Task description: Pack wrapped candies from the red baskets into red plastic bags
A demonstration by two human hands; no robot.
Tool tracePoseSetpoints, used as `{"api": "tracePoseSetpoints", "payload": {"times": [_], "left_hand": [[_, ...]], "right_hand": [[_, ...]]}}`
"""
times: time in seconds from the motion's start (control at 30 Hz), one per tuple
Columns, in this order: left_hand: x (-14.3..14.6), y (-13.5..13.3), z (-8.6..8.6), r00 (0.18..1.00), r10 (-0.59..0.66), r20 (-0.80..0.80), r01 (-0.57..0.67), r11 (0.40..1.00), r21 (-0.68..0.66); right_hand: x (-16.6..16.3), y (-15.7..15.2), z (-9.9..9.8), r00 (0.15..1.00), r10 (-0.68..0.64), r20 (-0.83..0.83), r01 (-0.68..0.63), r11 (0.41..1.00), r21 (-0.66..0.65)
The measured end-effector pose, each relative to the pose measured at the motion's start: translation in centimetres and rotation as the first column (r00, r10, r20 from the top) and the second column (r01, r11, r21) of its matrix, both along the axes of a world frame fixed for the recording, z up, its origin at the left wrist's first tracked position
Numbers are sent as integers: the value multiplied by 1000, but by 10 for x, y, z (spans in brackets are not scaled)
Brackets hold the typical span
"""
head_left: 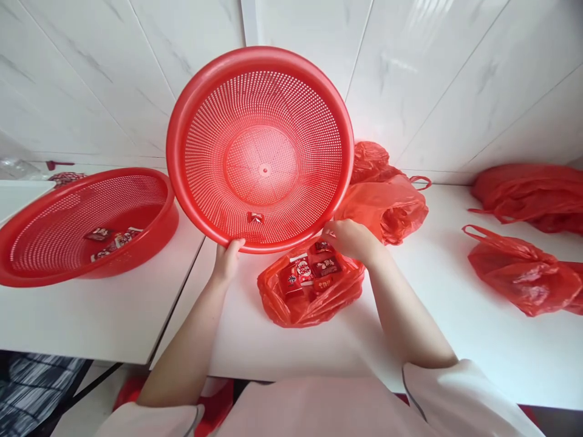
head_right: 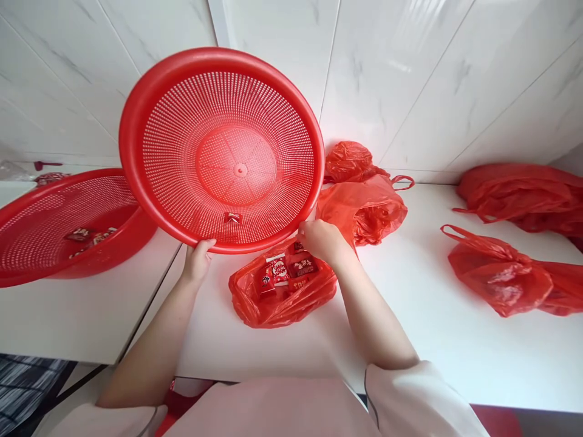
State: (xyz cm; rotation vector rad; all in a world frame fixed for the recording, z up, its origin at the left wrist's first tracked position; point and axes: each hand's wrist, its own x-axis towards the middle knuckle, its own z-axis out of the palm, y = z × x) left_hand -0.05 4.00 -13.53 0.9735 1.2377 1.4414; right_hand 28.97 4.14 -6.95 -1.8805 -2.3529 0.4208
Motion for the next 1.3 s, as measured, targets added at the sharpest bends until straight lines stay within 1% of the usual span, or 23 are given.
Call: {"api": "tracePoseSetpoints", "payload": {"times": [0.1,0.2,0.23,0.27,0.33,0.4,0.43,0.5,0.57,0.63,0.73,0.83,0.9,0.97,1.03,1.1,1.17,1.2,1.3], "left_hand": [[2,-1,2,1000,-21,10,21,1000,6],[6,-4,2,998,-54,29,53,999,5],[8,-5,1,996,-79,30,79,997,-3],[10,-7,1,993,-116,30,117,993,-17],[15,-12,0,978,-205,32,207,977,-53],[20,-16,-1,958,-284,50,287,954,-84],[22,-18,-2,948,-312,65,317,943,-95],[24,-20,-4,934,-345,93,354,930,-100],[25,-20,-5,933,-344,109,354,931,-87],[24,-19,-4,939,-324,115,333,940,-72],[23,-16,-1,946,-304,114,312,948,-59],[22,-14,4,958,-268,99,273,961,-48],[21,-13,5,965,-240,102,245,969,-42],[19,-10,6,971,-216,105,222,974,-51],[16,-7,6,978,-189,90,195,978,-70],[12,-3,6,985,-155,71,160,983,-84],[8,1,7,991,-122,64,127,988,-84],[5,2,7,992,-105,65,111,990,-84],[-1,6,10,995,-63,82,71,993,-93]], "right_hand": [[-1,-2,6,999,-16,-33,20,992,127],[-6,-4,11,987,-68,-144,105,959,263],[-9,-4,11,979,-49,-199,108,949,297],[-14,-4,10,967,-1,-253,86,943,322],[-25,-4,4,930,155,-332,-32,937,348],[-38,-4,-6,883,301,-361,-175,924,341],[-44,-4,-11,866,345,-362,-232,918,321],[-53,-5,-21,850,380,-364,-309,920,240],[-58,-6,-27,838,381,-390,-355,924,139],[-57,-6,-27,810,394,-435,-393,914,96],[-50,-6,-19,759,442,-479,-437,890,128],[-45,-5,-11,732,470,-493,-459,875,151],[-43,-5,-7,720,459,-520,-449,880,155],[-42,-5,-5,702,401,-589,-411,903,126],[-40,-5,-3,665,290,-688,-348,936,58],[-37,-4,-2,610,172,-774,-304,952,-28],[-33,-4,0,565,101,-819,-294,952,-85],[-30,-3,2,556,85,-827,-300,948,-104],[-19,-5,11,577,73,-813,-326,934,-148]]}}
